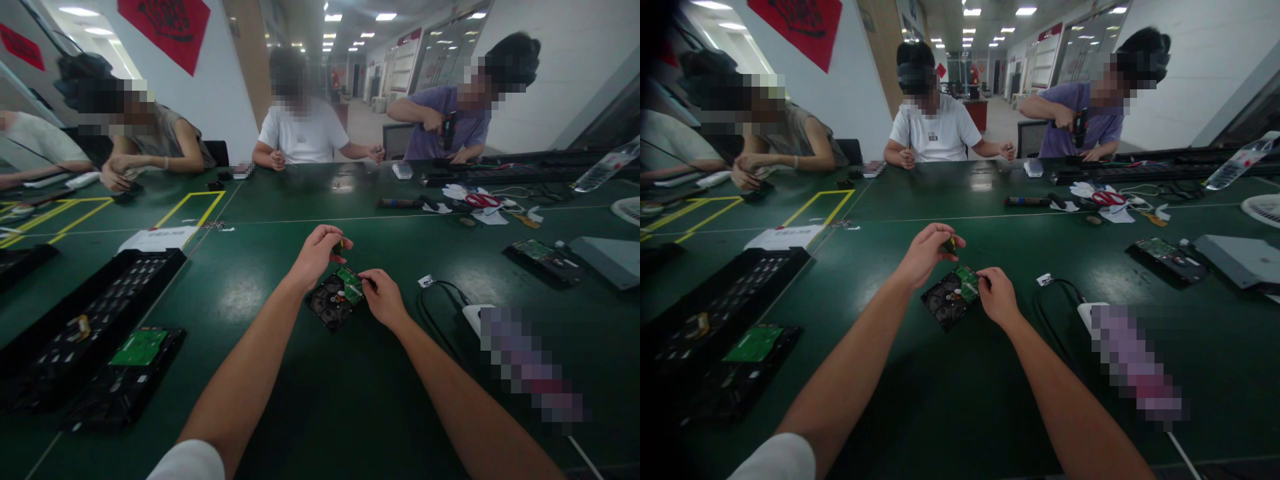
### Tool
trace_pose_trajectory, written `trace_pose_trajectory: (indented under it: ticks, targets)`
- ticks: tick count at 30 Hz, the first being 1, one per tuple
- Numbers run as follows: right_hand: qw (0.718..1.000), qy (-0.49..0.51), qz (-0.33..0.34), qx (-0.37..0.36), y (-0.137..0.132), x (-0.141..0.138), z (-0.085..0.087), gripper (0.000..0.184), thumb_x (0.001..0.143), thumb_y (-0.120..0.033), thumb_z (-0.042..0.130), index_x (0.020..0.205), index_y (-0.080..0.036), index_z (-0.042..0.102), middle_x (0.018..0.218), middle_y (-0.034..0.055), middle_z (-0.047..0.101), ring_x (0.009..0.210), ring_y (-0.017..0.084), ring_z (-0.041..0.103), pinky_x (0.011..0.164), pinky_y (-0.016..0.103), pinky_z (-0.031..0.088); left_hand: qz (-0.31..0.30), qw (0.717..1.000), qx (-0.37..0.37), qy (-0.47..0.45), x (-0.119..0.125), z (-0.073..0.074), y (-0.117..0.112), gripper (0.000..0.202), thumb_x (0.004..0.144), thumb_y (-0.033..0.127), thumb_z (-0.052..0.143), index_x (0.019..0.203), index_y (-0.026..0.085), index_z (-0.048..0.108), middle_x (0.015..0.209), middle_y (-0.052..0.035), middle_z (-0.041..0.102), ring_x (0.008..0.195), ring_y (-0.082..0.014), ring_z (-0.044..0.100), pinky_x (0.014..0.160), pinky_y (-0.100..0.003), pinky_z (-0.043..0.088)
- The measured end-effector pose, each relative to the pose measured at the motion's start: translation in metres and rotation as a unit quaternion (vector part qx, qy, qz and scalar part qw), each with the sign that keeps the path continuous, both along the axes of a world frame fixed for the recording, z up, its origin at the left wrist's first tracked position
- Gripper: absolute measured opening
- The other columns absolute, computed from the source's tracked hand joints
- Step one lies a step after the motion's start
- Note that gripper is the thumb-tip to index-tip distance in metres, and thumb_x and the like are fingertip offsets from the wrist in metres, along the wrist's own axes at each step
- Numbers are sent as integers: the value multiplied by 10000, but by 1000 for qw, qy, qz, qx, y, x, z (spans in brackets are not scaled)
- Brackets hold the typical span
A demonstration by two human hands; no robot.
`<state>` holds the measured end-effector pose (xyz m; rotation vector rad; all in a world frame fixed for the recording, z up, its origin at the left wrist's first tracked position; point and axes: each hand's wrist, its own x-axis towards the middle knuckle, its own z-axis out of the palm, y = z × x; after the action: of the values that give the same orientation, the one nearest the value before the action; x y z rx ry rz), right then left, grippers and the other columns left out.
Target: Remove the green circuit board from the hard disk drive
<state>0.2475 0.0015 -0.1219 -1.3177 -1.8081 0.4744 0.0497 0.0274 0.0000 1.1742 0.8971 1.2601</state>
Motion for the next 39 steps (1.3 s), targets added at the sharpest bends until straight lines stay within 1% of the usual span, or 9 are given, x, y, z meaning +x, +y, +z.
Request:
trace_pose_trajectory:
  ticks: [7, 11, 17, 21, 24, 28, 32, 35, 39]
  targets:
    - [1000, 11, -5, -5, 0, 0, -4, 210, 964, -217, 553, 1055, -223, 742, 1091, 93, 727, 993, 239, 689, 893, 401, 554, -8, 999, 23, 26, -1, 1, 0, 112, 882, 294, 634, 856, 189, 665, 974, -74, 661, 941, -201, 615, 668, -276, 586]
    - [1000, 13, -8, -16, -1, 0, -3, 219, 968, -228, 550, 1063, -223, 747, 1105, 93, 727, 949, 230, 686, 858, 390, 558, -5, 998, 36, 45, -3, 1, 1, 150, 884, 301, 623, 847, 182, 708, 978, -81, 655, 933, -199, 609, 659, -262, 578]
    - [1000, 16, -8, -18, -2, -1, 3, 207, 1006, -323, 562, 1038, -240, 750, 1085, 85, 740, 981, 240, 690, 871, 396, 551, -29, 1000, 9, 8, -3, -1, 2, 159, 919, 297, 572, 949, 182, 678, 906, -82, 689, 907, -219, 665, 669, -319, 610]
    - [1000, 16, -6, -16, -2, -1, 4, 208, 1016, -343, 561, 1023, -247, 745, 1076, 81, 747, 1002, 244, 693, 893, 402, 546, -21, 1000, -1, -7, -1, -1, 1, 118, 911, 283, 597, 915, 178, 650, 925, -85, 696, 917, -210, 670, 733, -353, 632]
    - [1000, 18, -5, -13, -1, -1, 4, 207, 1020, -345, 560, 1020, -249, 743, 1072, 81, 750, 1015, 245, 695, 905, 403, 545, -17, 1000, 13, 19, -1, -1, 1, 129, 886, 293, 626, 866, 177, 678, 968, -81, 682, 917, -201, 644, 727, -334, 630]
    - [1000, 13, -7, -12, -1, 0, 3, 221, 1028, -348, 551, 1025, -242, 745, 1081, 84, 750, 1026, 247, 695, 914, 404, 541, 14, 996, 39, 74, -3, 0, 2, 183, 870, 312, 610, 820, 189, 737, 961, -78, 667, 912, -205, 616, 651, -272, 587]
    - [1000, 7, -8, -15, -1, 0, 2, 224, 1030, -348, 546, 1026, -239, 741, 1076, 85, 747, 1008, 243, 692, 886, 395, 542, 20, 994, 42, 98, -5, 2, 2, 214, 864, 315, 600, 869, 192, 776, 970, -85, 683, 930, -212, 622, 632, -257, 557]
    - [1000, 7, -7, -13, 0, 0, 1, 216, 1025, -346, 548, 1019, -246, 740, 1060, 79, 750, 999, 241, 689, 866, 384, 545, 3, 997, 24, 79, -4, 3, 1, 194, 848, 303, 621, 928, 187, 755, 937, -80, 691, 900, -206, 640, 656, -274, 565]
    - [1000, 10, -9, -13, 0, 0, 0, 209, 1017, -347, 560, 1022, -248, 744, 1070, 78, 749, 995, 240, 690, 851, 379, 551, -14, 1000, -7, 22, -2, 2, -1, 161, 857, 301, 636, 973, 192, 657, 901, -79, 717, 900, -219, 677, 682, -317, 588]
